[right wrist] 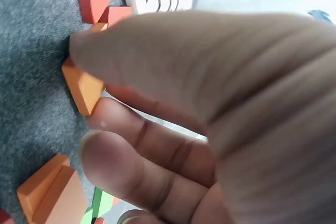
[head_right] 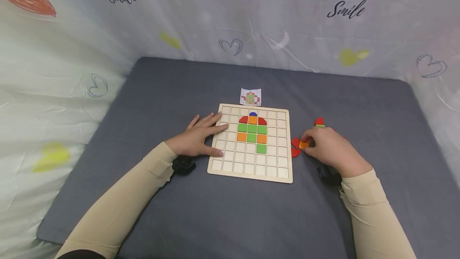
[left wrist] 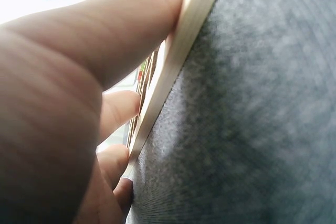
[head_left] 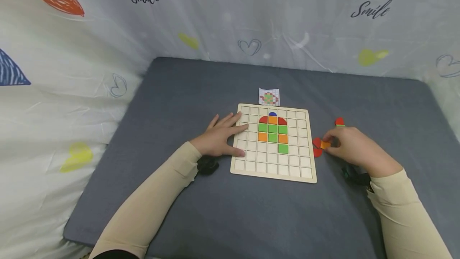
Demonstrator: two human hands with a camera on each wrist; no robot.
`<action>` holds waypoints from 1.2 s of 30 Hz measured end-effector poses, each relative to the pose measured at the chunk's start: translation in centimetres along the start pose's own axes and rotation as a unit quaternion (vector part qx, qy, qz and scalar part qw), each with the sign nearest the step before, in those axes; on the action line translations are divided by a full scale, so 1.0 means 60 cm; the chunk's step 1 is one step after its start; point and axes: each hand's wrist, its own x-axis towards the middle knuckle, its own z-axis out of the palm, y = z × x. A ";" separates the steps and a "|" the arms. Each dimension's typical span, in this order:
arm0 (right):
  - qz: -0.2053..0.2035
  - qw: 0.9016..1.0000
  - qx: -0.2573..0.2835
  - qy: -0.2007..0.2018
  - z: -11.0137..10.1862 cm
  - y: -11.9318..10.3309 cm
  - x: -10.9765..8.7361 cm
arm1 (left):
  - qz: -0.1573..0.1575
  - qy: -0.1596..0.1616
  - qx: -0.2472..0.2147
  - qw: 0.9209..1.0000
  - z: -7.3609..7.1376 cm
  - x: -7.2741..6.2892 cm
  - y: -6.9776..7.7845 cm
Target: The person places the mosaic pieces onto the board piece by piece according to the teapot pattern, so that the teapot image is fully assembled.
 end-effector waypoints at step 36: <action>-0.025 0.999 0.000 0.032 0.020 -0.099 0.024 | -0.003 0.003 0.001 1.000 0.005 0.005 -0.002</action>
